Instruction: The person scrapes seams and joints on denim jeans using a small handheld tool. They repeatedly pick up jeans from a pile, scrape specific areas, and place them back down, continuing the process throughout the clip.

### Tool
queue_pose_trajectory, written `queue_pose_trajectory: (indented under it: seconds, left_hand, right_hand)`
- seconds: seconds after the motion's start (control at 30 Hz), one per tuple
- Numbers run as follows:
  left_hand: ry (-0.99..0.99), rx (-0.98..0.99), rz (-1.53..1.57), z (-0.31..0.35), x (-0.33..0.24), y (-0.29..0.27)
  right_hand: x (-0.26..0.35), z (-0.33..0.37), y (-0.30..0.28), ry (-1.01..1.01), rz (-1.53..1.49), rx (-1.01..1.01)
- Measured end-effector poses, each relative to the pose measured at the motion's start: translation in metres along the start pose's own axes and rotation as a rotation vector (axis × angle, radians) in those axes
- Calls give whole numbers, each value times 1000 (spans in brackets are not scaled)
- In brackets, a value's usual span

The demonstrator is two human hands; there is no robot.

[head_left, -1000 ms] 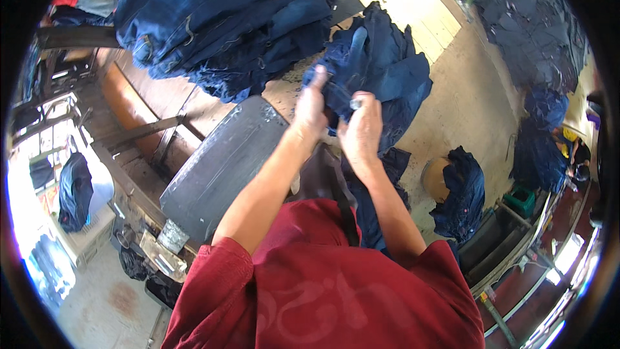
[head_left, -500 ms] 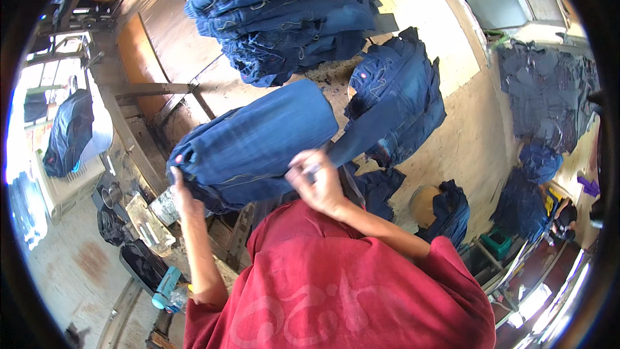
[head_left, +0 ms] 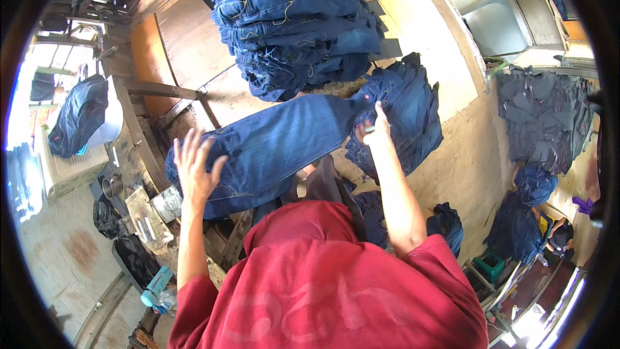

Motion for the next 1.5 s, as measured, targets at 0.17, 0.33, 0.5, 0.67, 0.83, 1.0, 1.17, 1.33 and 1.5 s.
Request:
queue_pose_trajectory:
  seconds: [0.17,0.33,0.5,0.67,0.83,1.0,1.17,1.33,1.5]
  left_hand:
    - [-165,290,-106,17,9,40]
    - [-59,204,-92,5,-23,60]
    - [-70,171,-80,-36,-83,85]
    - [277,201,301,-72,-206,111]
    - [417,298,-7,-57,-288,166]
    - [444,266,-51,-37,-302,181]
    - [450,249,79,-30,-311,186]
    - [421,239,273,-47,-299,158]
    - [106,10,410,-50,-188,97]
  right_hand:
    - [-33,-3,9,259,-73,263]
    - [69,-30,-11,-386,-349,-142]
    - [181,-7,-47,-699,-402,-105]
    - [224,114,-58,-947,-480,40]
    - [179,277,-13,-1445,-83,182]
    - [-3,355,84,-1694,478,527]
    - [-179,341,144,-1990,1418,1109]
    - [-100,359,126,-2003,961,1038]
    - [89,379,60,-1765,581,441]
Point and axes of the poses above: each hand's wrist, its own z-axis away from the middle knuckle, its own y-axis out of the palm, x = y × z, the point moved 4 cm from there along -z, towards the middle knuckle
